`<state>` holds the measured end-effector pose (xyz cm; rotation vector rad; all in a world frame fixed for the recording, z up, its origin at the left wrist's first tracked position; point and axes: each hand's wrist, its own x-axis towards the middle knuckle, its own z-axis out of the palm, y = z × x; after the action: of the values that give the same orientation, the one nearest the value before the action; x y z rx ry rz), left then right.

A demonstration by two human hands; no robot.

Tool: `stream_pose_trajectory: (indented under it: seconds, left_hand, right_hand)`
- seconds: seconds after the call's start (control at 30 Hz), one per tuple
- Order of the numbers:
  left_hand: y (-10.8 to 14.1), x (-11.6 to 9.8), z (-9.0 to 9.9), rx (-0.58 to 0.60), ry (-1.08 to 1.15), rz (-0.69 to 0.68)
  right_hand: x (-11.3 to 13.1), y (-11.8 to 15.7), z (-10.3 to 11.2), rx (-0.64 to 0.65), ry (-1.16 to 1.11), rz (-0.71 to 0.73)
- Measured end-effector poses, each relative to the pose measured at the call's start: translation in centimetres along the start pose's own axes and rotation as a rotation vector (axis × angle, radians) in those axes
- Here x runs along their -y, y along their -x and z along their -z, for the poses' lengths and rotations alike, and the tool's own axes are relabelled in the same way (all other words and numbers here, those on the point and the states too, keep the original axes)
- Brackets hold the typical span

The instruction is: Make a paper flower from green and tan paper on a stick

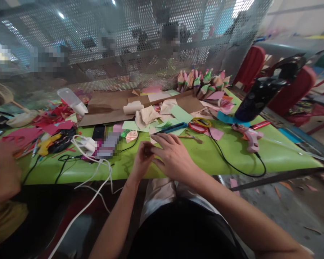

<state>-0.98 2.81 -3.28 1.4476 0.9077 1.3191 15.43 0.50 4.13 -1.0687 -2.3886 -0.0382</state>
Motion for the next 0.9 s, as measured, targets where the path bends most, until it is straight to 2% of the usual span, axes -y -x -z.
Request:
stream_pose_trajectory:
  seconds: [0.23, 0.47, 0.7, 0.9]
  left_hand:
    - [0.1, -0.1, 0.2, -0.021, -0.032, -0.024]
    - [0.1, -0.4, -0.1, 0.010, -0.024, -0.055]
    - [-0.1, 0.3, 0.2, 0.054, -0.047, -0.083]
    - [-0.2, 0.1, 0.2, 0.018, -0.024, -0.107]
  right_hand:
    - [0.5, -0.2, -0.8, 0.002, -0.008, 0.019]
    - [0.5, -0.2, -0.2, -0.013, -0.031, 0.029]
    - [0.5, 0.1, -1.3, 0.013, -0.038, 0.016]
    - [0.3, -0.3, -0.8, 0.016, -0.018, 0.029]
